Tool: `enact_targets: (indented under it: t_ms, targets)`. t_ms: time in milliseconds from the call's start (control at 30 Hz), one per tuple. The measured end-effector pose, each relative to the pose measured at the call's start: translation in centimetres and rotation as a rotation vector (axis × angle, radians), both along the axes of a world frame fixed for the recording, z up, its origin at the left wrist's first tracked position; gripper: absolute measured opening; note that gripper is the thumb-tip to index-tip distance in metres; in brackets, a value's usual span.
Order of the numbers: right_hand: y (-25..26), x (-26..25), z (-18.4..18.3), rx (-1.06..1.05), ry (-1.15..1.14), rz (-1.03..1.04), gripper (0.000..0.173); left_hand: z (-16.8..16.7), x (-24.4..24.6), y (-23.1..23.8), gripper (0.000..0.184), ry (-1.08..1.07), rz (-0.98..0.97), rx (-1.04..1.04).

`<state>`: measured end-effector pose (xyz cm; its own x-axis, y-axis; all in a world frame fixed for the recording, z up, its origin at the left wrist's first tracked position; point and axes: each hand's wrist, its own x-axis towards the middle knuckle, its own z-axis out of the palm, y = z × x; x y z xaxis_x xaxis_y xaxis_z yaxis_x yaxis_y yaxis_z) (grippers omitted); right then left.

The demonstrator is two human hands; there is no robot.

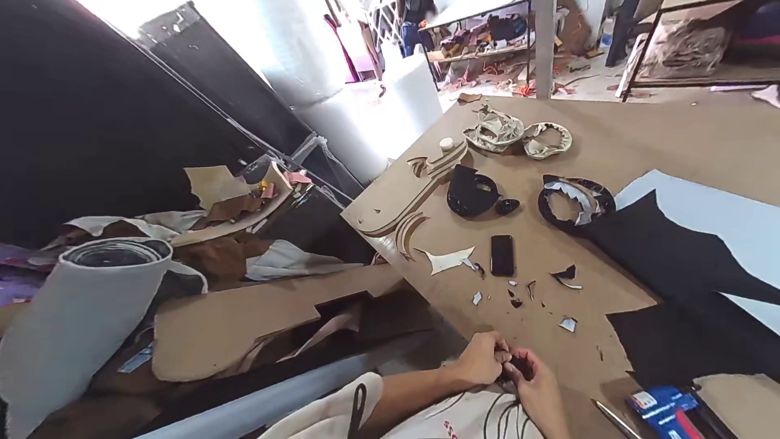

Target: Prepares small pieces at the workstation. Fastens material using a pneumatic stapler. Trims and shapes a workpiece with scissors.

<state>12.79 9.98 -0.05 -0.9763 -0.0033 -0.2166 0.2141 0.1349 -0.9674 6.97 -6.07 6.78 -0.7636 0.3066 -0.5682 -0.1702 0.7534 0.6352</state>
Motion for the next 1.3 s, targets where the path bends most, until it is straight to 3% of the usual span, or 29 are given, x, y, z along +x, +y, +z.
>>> enact_targets:
  t_ms: [133, 233, 333, 400, 500, 633, 767, 967, 1133, 1233, 1300]
  targets:
    - [0.5, 0.0, 0.1, 0.067, -0.038, -0.071, 0.024, -1.4, -0.4, -0.1, 0.032, -0.134, 0.103, 0.188]
    - [0.8, -0.1, 0.7, 0.089, -0.035, -0.124, 0.026, -2.1, -0.7, 0.2, 0.040, -0.462, 0.404, 0.479]
    - [0.6, 0.1, 0.9, 0.094, -0.010, -0.137, 0.028, -2.2, -1.2, 0.6, 0.034, -0.540, 0.507, 0.482]
    - [0.7, 0.2, 1.2, 0.138, -0.026, -0.140, 0.031, -2.1, -1.4, 1.0, 0.031, -0.390, 0.380, 0.340]
    - [0.5, 0.2, 1.8, 0.211, -0.065, -0.185, 0.039, -0.8, -1.4, 1.8, 0.030, -0.057, 0.034, 0.004]
    - [0.7, -0.4, 2.7, 0.269, -0.084, -0.219, 0.040, 0.4, -1.8, 3.1, 0.022, 0.186, -0.265, -0.096]
    - [1.1, 0.3, 2.7, 0.183, -0.066, -0.264, 0.042, 0.9, -1.8, 3.5, 0.020, 0.227, -0.411, -0.092]
    - [0.9, 1.2, 3.4, -0.056, -0.050, -0.223, 0.044, 2.7, -2.4, 2.9, 0.024, 0.095, -0.397, -0.094]
    - [2.0, 1.5, 3.8, 0.043, 0.029, -0.295, 0.029, 4.7, -2.1, 5.9, 0.030, 0.273, -0.575, -0.253]
    - [3.5, 1.6, 0.7, 0.114, -0.007, -0.424, 0.026, -0.1, -2.3, 8.1, 0.017, 0.562, -0.680, -0.108]
    - [3.7, 1.9, -2.2, 0.177, -0.019, -0.488, 0.025, -4.2, -2.3, 8.5, 0.014, 0.627, -0.652, -0.019]
